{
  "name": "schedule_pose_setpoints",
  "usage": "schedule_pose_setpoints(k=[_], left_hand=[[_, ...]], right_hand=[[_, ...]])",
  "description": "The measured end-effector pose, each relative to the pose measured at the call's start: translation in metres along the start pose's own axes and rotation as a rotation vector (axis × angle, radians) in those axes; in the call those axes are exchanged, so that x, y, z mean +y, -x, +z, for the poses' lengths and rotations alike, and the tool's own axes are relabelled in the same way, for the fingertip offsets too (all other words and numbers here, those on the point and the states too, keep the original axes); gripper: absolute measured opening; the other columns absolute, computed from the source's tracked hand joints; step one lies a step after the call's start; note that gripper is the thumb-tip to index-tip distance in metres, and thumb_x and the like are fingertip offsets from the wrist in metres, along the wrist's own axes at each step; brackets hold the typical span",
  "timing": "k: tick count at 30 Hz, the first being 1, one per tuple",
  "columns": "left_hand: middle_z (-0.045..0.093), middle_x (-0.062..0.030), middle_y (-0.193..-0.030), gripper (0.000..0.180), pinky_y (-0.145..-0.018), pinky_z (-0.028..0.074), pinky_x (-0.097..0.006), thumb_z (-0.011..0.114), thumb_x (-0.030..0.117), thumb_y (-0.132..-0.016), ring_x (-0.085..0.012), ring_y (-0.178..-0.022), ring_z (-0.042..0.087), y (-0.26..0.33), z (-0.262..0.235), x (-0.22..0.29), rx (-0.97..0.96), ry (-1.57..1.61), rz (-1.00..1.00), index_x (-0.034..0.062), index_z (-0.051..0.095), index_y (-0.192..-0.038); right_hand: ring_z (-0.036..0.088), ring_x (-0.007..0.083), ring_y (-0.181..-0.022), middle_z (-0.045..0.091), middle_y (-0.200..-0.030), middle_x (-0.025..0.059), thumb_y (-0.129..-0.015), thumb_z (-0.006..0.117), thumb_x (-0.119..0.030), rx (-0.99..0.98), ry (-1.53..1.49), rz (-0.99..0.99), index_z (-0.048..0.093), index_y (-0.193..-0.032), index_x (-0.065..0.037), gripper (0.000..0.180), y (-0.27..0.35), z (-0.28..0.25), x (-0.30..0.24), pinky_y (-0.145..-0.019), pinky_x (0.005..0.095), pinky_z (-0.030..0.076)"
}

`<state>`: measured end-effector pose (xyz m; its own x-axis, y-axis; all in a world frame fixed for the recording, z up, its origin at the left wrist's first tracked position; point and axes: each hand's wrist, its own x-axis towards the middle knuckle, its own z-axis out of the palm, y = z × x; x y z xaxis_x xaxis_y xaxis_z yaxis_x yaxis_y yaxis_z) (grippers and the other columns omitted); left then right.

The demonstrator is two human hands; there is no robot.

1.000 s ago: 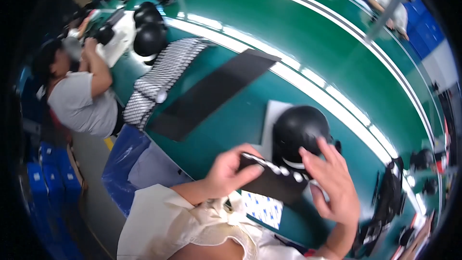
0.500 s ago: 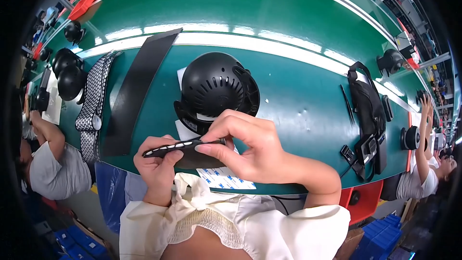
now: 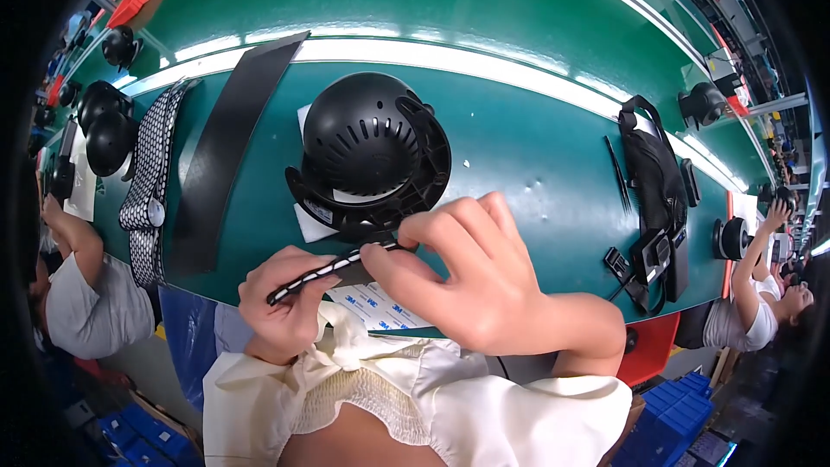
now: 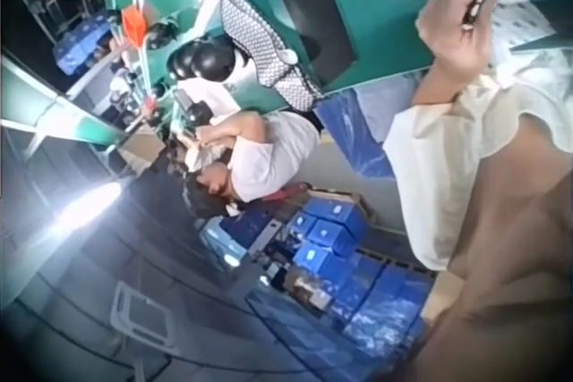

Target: Assembling black plastic components and mesh padding for light fixtures on an assembly line.

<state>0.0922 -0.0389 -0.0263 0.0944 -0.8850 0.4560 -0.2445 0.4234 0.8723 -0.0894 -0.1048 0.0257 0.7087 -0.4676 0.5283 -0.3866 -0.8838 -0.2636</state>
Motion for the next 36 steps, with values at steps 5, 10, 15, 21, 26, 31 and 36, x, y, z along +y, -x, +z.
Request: schedule_pose_setpoints(k=[5, 10, 15, 21, 26, 31, 36], left_hand=[[0.062, -0.0089, -0.080, 0.025, -0.063, 0.047, -0.021, 0.062, -0.004, -0.069, -0.0099, -0.070, 0.059, -0.007, -0.003, 0.011, -0.105, 0.087, -0.400, -0.0011, 0.057, -0.093], [0.061, -0.0032, -0.076, 0.020, -0.061, 0.046, -0.020, 0.063, 0.001, -0.069, -0.0078, -0.067, 0.056, -0.010, -0.009, -0.006, -0.187, 0.288, -0.737, -0.0011, 0.058, -0.088], [0.062, -0.0049, -0.068, 0.017, -0.055, 0.044, -0.017, 0.066, -0.004, -0.066, -0.0066, -0.060, 0.057, -0.008, -0.007, 0.000, -0.068, 0.206, -0.515, -0.0014, 0.061, -0.083], [0.062, -0.0060, -0.070, 0.019, -0.056, 0.043, -0.017, 0.066, -0.004, -0.067, -0.0070, -0.063, 0.057, -0.006, -0.008, 0.003, -0.044, 0.238, -0.517, -0.0021, 0.061, -0.085], [0.062, -0.0068, -0.071, 0.017, -0.057, 0.043, -0.017, 0.065, -0.004, -0.068, -0.0073, -0.063, 0.057, -0.006, -0.007, 0.004, -0.044, 0.242, -0.498, -0.0027, 0.061, -0.085], [0.063, -0.0081, -0.074, 0.017, -0.058, 0.044, -0.018, 0.063, -0.006, -0.068, -0.0082, -0.064, 0.058, -0.002, -0.010, -0.002, -0.093, 0.236, -0.454, -0.0031, 0.061, -0.084], [0.063, -0.0095, -0.076, 0.016, -0.058, 0.044, -0.018, 0.063, -0.007, -0.068, -0.0091, -0.065, 0.058, -0.003, -0.008, -0.007, -0.061, 0.267, -0.451, -0.0036, 0.060, -0.083]], right_hand=[[0.043, 0.0136, -0.060, 0.050, -0.070, 0.0039, -0.059, 0.062, -0.008, 0.151, 0.256, -0.430, 0.061, -0.080, 0.000, 0.023, 0.026, 0.020, 0.010, -0.049, 0.0238, 0.031], [0.043, 0.0151, -0.058, 0.050, -0.072, 0.0050, -0.059, 0.069, -0.005, 0.153, 0.227, -0.430, 0.059, -0.080, 0.002, 0.025, 0.034, 0.031, 0.018, -0.047, 0.0250, 0.033], [0.047, 0.0153, -0.058, 0.052, -0.071, 0.0055, -0.052, 0.061, -0.008, 0.195, -0.001, -0.188, 0.059, -0.083, 0.002, 0.033, 0.028, 0.029, 0.018, -0.048, 0.0238, 0.032], [0.047, 0.0160, -0.059, 0.052, -0.071, 0.0051, -0.049, 0.063, -0.009, 0.167, -0.018, -0.167, 0.060, -0.081, 0.001, 0.034, 0.019, 0.023, 0.017, -0.048, 0.0251, 0.029], [0.047, 0.0170, -0.059, 0.052, -0.072, 0.0062, -0.057, 0.071, -0.003, 0.194, -0.125, -0.007, 0.057, -0.078, -0.001, 0.025, 0.012, 0.024, 0.013, -0.048, 0.0267, 0.027], [0.055, 0.0215, -0.069, 0.057, -0.079, 0.0114, -0.066, 0.065, 0.001, 0.124, -0.541, 0.243, 0.051, -0.082, 0.000, 0.022, 0.010, 0.014, 0.015, -0.059, 0.0292, 0.041], [0.057, 0.0202, -0.073, 0.059, -0.083, 0.0119, -0.061, 0.070, 0.006, 0.206, -0.736, 0.444, 0.048, -0.086, -0.001, 0.033, 0.024, 0.018, 0.004, -0.066, 0.0274, 0.043]])
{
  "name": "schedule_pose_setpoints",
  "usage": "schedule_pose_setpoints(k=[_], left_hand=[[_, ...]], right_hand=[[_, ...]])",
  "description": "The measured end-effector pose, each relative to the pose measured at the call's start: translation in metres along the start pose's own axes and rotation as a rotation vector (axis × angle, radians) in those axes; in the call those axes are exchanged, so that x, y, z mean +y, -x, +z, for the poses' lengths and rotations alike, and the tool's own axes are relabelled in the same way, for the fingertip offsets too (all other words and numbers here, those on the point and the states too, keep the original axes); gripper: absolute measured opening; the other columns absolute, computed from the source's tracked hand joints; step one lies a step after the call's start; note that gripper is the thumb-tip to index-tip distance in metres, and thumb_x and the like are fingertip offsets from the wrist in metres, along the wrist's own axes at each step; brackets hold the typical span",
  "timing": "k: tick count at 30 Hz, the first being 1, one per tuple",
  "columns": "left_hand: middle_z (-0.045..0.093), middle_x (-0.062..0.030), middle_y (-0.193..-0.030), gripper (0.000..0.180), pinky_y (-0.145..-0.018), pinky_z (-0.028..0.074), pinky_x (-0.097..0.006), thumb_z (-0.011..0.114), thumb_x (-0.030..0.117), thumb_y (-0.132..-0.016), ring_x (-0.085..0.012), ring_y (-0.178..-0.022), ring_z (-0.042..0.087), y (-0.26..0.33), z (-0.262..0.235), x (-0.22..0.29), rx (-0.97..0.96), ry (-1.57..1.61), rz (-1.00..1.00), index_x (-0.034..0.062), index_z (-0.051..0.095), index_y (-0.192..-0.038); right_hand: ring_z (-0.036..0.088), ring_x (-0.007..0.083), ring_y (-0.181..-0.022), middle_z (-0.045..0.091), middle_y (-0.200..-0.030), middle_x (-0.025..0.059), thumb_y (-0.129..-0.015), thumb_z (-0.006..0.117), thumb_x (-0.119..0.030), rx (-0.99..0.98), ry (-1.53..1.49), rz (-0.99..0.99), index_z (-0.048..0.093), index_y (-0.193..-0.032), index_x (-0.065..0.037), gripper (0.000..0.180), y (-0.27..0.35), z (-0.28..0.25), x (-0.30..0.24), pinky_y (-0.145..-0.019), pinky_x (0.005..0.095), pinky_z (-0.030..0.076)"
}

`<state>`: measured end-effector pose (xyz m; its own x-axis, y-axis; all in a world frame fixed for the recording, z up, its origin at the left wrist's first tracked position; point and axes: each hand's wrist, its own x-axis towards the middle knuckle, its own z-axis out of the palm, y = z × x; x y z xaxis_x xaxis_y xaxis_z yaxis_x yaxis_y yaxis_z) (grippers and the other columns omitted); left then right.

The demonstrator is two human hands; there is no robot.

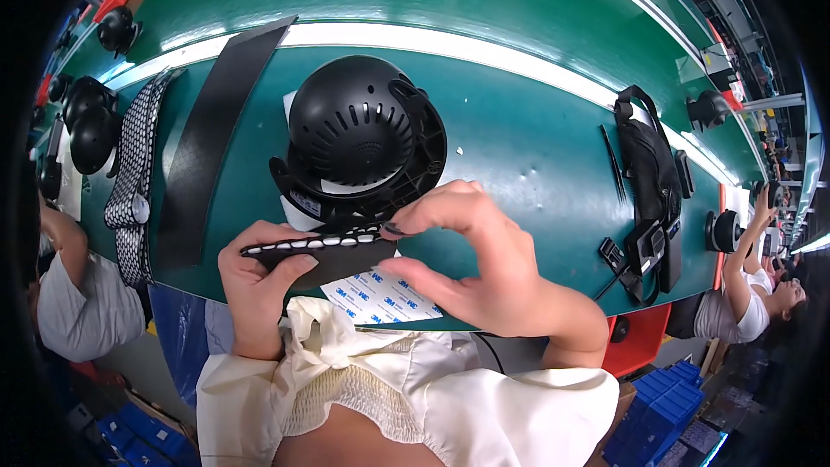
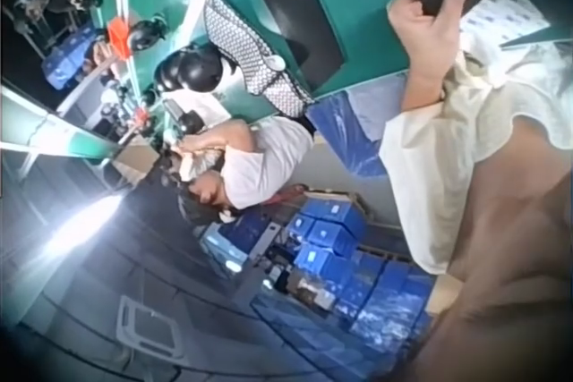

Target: Assembling black plastic components and mesh padding for light fixtures on an assembly line.

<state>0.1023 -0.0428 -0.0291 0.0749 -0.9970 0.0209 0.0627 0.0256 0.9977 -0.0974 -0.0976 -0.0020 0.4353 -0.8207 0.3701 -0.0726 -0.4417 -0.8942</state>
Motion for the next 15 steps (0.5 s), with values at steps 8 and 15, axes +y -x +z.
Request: schedule_pose_setpoints(k=[8, 15], left_hand=[[0.063, -0.0114, -0.075, 0.017, -0.058, 0.045, -0.019, 0.062, -0.010, -0.065, -0.0103, -0.064, 0.058, 0.006, 0.001, 0.004, 0.024, 0.024, 0.076, -0.0061, 0.059, -0.081], [0.062, -0.0104, -0.074, 0.016, -0.059, 0.044, -0.020, 0.065, -0.006, -0.064, -0.0104, -0.065, 0.057, 0.014, -0.004, -0.001, 0.114, 0.126, 0.054, -0.0063, 0.057, -0.078]], right_hand=[[0.052, 0.0170, -0.065, 0.058, -0.076, 0.0083, -0.058, 0.061, -0.001, -0.287, 0.513, -0.727, 0.049, -0.079, -0.005, 0.024, -0.003, -0.007, 0.003, -0.057, 0.0257, 0.038], [0.052, 0.0192, -0.067, 0.058, -0.080, 0.0099, -0.059, 0.062, -0.001, -0.119, 0.337, -0.694, 0.047, -0.081, -0.006, 0.027, -0.003, -0.006, 0.010, -0.059, 0.0291, 0.037]])
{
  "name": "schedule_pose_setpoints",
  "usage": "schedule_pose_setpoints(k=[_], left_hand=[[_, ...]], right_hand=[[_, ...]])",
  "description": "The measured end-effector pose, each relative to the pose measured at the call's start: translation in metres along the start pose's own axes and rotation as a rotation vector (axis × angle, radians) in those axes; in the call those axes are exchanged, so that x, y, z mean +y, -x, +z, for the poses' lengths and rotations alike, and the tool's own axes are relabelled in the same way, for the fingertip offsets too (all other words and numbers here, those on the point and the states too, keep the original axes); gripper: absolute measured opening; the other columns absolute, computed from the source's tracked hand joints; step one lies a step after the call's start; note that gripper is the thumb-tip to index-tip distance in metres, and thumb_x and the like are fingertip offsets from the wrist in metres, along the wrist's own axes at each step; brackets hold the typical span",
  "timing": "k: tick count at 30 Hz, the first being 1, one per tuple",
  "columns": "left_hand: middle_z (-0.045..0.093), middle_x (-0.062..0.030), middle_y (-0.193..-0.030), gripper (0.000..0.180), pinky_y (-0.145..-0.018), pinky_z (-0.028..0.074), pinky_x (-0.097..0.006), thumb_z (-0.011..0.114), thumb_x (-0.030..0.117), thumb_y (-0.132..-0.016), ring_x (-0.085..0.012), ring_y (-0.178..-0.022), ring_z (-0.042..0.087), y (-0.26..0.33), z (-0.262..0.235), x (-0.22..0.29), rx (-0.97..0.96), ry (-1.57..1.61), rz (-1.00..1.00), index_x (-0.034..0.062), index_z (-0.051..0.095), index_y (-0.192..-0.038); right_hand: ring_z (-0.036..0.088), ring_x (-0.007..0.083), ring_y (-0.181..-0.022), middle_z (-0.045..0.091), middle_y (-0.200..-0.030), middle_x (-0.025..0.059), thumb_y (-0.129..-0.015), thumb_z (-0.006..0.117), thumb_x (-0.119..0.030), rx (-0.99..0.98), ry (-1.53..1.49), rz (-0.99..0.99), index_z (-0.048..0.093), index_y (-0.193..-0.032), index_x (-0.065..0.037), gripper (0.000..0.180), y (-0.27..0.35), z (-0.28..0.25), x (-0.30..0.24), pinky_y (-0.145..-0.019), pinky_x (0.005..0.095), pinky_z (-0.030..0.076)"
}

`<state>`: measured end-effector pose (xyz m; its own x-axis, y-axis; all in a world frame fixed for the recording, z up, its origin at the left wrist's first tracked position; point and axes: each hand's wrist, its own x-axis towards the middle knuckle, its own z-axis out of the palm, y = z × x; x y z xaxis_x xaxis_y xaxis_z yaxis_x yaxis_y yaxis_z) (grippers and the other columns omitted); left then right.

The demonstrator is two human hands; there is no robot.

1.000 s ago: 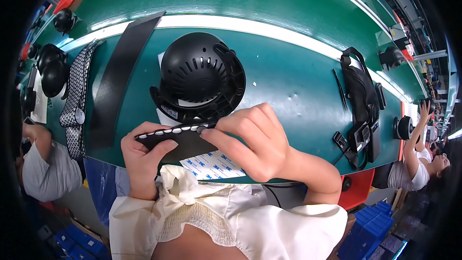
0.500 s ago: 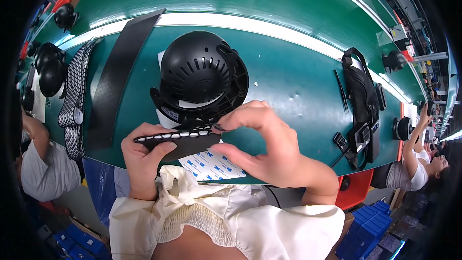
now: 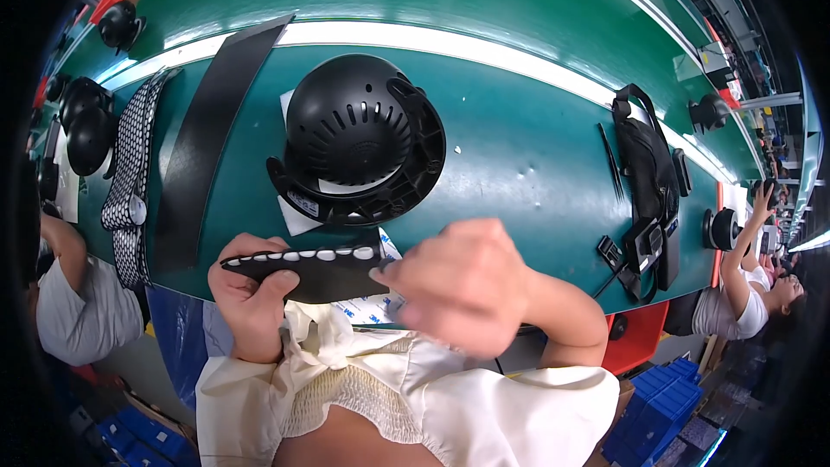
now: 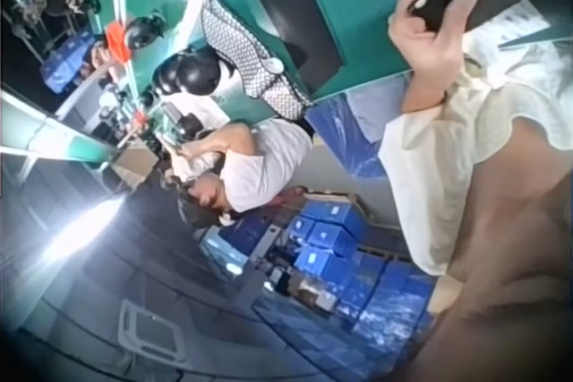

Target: Assembling black plastic components and mesh padding for light fixtures on an assembly line.

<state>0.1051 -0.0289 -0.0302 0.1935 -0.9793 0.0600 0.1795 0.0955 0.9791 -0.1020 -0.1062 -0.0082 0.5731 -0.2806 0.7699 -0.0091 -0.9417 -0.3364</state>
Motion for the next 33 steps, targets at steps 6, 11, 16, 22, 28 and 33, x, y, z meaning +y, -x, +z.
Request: schedule_pose_setpoints(k=[6, 11, 16, 22, 28, 33], left_hand=[[0.059, -0.0149, -0.095, 0.018, -0.073, 0.044, -0.025, 0.064, -0.005, -0.064, -0.0203, -0.083, 0.058, -0.019, -0.010, -0.020, -0.624, -0.148, -0.112, -0.0036, 0.054, -0.078], [0.040, -0.0203, -0.116, 0.011, -0.093, 0.036, -0.040, 0.059, -0.009, -0.068, -0.0250, -0.108, 0.044, -0.016, -0.001, -0.037, -0.441, 0.409, -0.161, -0.0055, 0.052, -0.076], [0.015, -0.0287, -0.132, 0.010, -0.096, 0.028, -0.051, 0.060, -0.001, -0.071, -0.0452, -0.121, 0.019, -0.022, 0.004, -0.033, -0.358, 0.626, -0.090, -0.0045, 0.051, -0.075], [0.011, -0.0302, -0.132, 0.016, -0.095, 0.026, -0.055, 0.064, 0.007, -0.070, -0.0486, -0.120, 0.018, -0.022, 0.015, -0.032, -0.398, 0.576, -0.123, -0.0005, 0.051, -0.073], [0.009, -0.0243, -0.133, 0.009, -0.099, 0.020, -0.054, 0.056, -0.004, -0.071, -0.0439, -0.122, 0.018, -0.023, 0.014, -0.040, -0.432, 0.712, -0.127, -0.0047, 0.051, -0.079], [0.007, -0.0246, -0.134, 0.010, -0.099, 0.020, -0.053, 0.059, -0.001, -0.072, -0.0441, -0.122, 0.018, -0.022, 0.012, -0.041, -0.427, 0.711, -0.158, -0.0045, 0.052, -0.077]], right_hand=[[0.054, 0.0206, -0.076, 0.048, -0.086, 0.0142, -0.067, 0.057, 0.015, 0.214, -0.487, 0.483, 0.031, -0.104, -0.001, 0.048, 0.008, 0.004, 0.011, -0.069, 0.0315, 0.043], [0.053, 0.0119, -0.073, 0.053, -0.083, 0.0073, -0.070, 0.058, 0.010, 0.164, -0.397, 0.501, 0.032, -0.106, -0.003, 0.046, 0.019, 0.018, 0.029, -0.065, 0.0239, 0.036], [0.052, 0.0120, -0.070, 0.056, -0.075, 0.0079, -0.070, 0.059, 0.004, 0.036, -0.364, 0.631, 0.029, -0.107, -0.002, 0.047, -0.006, 0.009, 0.030, -0.064, 0.0216, 0.033], [0.050, 0.0093, -0.070, 0.056, -0.077, 0.0071, -0.070, 0.061, 0.005, -0.049, -0.558, 0.886, 0.036, -0.103, 0.001, 0.042, -0.038, -0.006, 0.050, -0.065, 0.0207, 0.035], [0.050, 0.0069, -0.071, 0.057, -0.077, 0.0037, -0.069, 0.061, 0.004, -0.213, -0.436, 0.811, 0.038, -0.099, -0.002, 0.038, -0.037, -0.011, 0.046, -0.063, 0.0193, 0.033], [0.058, 0.0130, -0.072, 0.057, -0.076, 0.0086, -0.067, 0.062, 0.007, -0.219, -0.452, 0.792, 0.039, -0.096, 0.002, 0.037, -0.033, -0.007, 0.046, -0.068, 0.0230, 0.043]])
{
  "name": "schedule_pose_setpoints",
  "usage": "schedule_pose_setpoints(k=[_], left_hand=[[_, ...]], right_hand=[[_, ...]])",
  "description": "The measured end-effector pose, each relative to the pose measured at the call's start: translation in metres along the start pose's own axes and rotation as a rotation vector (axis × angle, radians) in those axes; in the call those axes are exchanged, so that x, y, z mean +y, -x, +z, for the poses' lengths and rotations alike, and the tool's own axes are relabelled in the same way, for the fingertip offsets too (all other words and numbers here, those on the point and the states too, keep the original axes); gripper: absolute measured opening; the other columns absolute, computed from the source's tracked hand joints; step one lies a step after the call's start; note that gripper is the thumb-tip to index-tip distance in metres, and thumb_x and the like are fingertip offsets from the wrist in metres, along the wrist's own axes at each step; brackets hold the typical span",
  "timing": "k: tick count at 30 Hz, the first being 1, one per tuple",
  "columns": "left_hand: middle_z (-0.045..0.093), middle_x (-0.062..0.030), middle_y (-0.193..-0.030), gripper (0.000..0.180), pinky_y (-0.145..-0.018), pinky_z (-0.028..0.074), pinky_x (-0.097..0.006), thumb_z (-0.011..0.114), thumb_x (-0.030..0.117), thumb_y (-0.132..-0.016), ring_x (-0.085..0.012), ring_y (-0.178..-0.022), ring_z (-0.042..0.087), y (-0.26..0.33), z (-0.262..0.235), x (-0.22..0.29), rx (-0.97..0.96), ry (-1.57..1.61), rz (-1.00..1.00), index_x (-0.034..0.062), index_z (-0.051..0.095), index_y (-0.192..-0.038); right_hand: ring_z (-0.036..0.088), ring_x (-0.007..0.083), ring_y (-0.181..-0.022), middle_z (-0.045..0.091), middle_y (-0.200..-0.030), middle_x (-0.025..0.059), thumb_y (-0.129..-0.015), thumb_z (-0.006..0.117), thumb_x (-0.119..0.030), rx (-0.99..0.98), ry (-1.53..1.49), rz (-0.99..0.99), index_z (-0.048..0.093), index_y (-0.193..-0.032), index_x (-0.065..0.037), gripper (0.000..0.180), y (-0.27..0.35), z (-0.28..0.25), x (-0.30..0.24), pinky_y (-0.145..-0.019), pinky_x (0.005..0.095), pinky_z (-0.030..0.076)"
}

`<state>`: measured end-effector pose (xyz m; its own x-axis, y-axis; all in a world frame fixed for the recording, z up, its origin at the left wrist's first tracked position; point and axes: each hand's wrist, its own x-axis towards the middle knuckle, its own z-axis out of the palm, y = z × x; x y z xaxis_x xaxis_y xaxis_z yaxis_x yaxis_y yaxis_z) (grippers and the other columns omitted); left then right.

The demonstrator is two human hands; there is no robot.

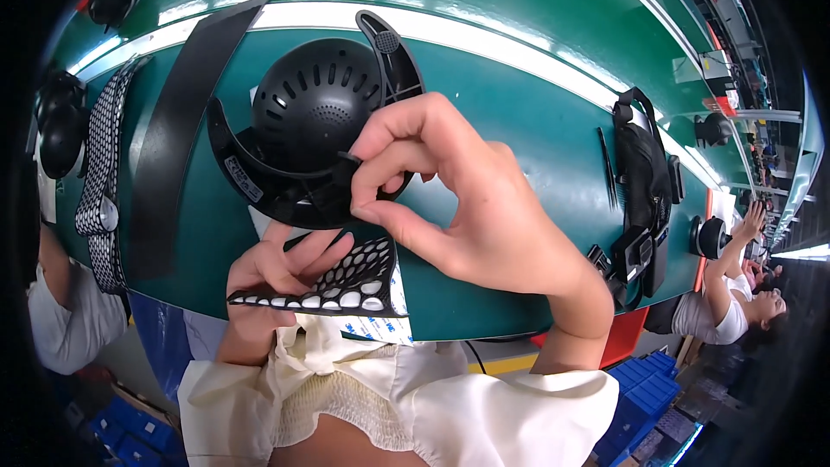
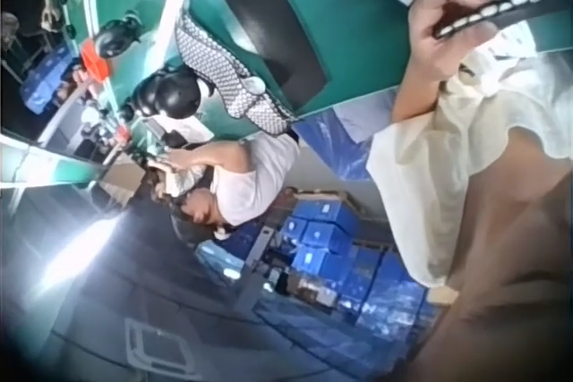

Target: Assembling black plastic components and mesh padding for light fixtures on an assembly line.

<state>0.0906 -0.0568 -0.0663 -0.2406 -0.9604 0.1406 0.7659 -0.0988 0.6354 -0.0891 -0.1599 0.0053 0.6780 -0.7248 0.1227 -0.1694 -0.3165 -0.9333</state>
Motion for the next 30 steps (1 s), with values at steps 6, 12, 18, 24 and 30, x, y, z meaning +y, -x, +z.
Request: schedule_pose_setpoints(k=[6, 12, 18, 24, 30], left_hand=[[0.010, -0.0250, -0.133, 0.011, -0.099, 0.020, -0.052, 0.060, 0.000, -0.073, -0.0435, -0.121, 0.020, -0.001, -0.002, -0.002, -0.007, -0.011, 0.015, -0.0049, 0.053, -0.079], [0.013, -0.0250, -0.132, 0.013, -0.099, 0.023, -0.051, 0.060, 0.005, -0.075, -0.0415, -0.119, 0.026, 0.001, -0.002, -0.003, 0.029, 0.048, -0.023, -0.0044, 0.052, -0.080], [0.009, -0.0249, -0.133, 0.012, -0.099, 0.025, -0.050, 0.060, 0.004, -0.075, -0.0419, -0.119, 0.026, 0.002, 0.000, -0.004, 0.043, 0.088, -0.025, -0.0044, 0.052, -0.080], [0.001, -0.0236, -0.136, 0.009, -0.100, 0.018, -0.053, 0.058, -0.004, -0.073, -0.0468, -0.120, 0.017, 0.000, 0.005, -0.003, 0.077, 0.135, 0.071, -0.0047, 0.051, -0.077], [0.000, -0.0243, -0.136, 0.009, -0.100, 0.018, -0.052, 0.059, -0.001, -0.074, -0.0432, -0.121, 0.019, 0.000, 0.001, -0.006, -0.007, 0.073, 0.074, -0.0059, 0.053, -0.079]], right_hand=[[0.059, 0.0138, -0.072, 0.059, -0.075, 0.0091, -0.066, 0.061, 0.008, 0.000, 0.043, 0.028, 0.041, -0.093, 0.002, 0.033, 0.001, 0.001, 0.000, -0.071, 0.0231, 0.043], [0.059, 0.0129, -0.070, 0.060, -0.073, 0.0082, -0.066, 0.061, 0.008, -0.065, 0.169, -0.007, 0.043, -0.092, 0.003, 0.033, -0.001, -0.004, -0.001, -0.070, 0.0235, 0.044], [0.058, 0.0134, -0.067, 0.061, -0.074, 0.0069, -0.064, 0.064, 0.007, -0.025, 0.275, -0.051, 0.045, -0.092, 0.002, 0.034, 0.000, -0.001, -0.003, -0.067, 0.0233, 0.043], [0.052, 0.0100, -0.066, 0.059, -0.080, 0.0033, -0.062, 0.059, 0.000, 0.019, 0.950, -0.650, 0.054, -0.098, 0.002, 0.036, 0.007, 0.002, 0.005, -0.058, 0.0245, 0.029], [0.051, 0.0105, -0.064, 0.060, -0.078, 0.0047, -0.065, 0.059, -0.011, 0.179, 0.865, -1.028, 0.050, -0.095, -0.011, 0.031, 0.004, 0.009, 0.035, -0.054, 0.0238, 0.024]])
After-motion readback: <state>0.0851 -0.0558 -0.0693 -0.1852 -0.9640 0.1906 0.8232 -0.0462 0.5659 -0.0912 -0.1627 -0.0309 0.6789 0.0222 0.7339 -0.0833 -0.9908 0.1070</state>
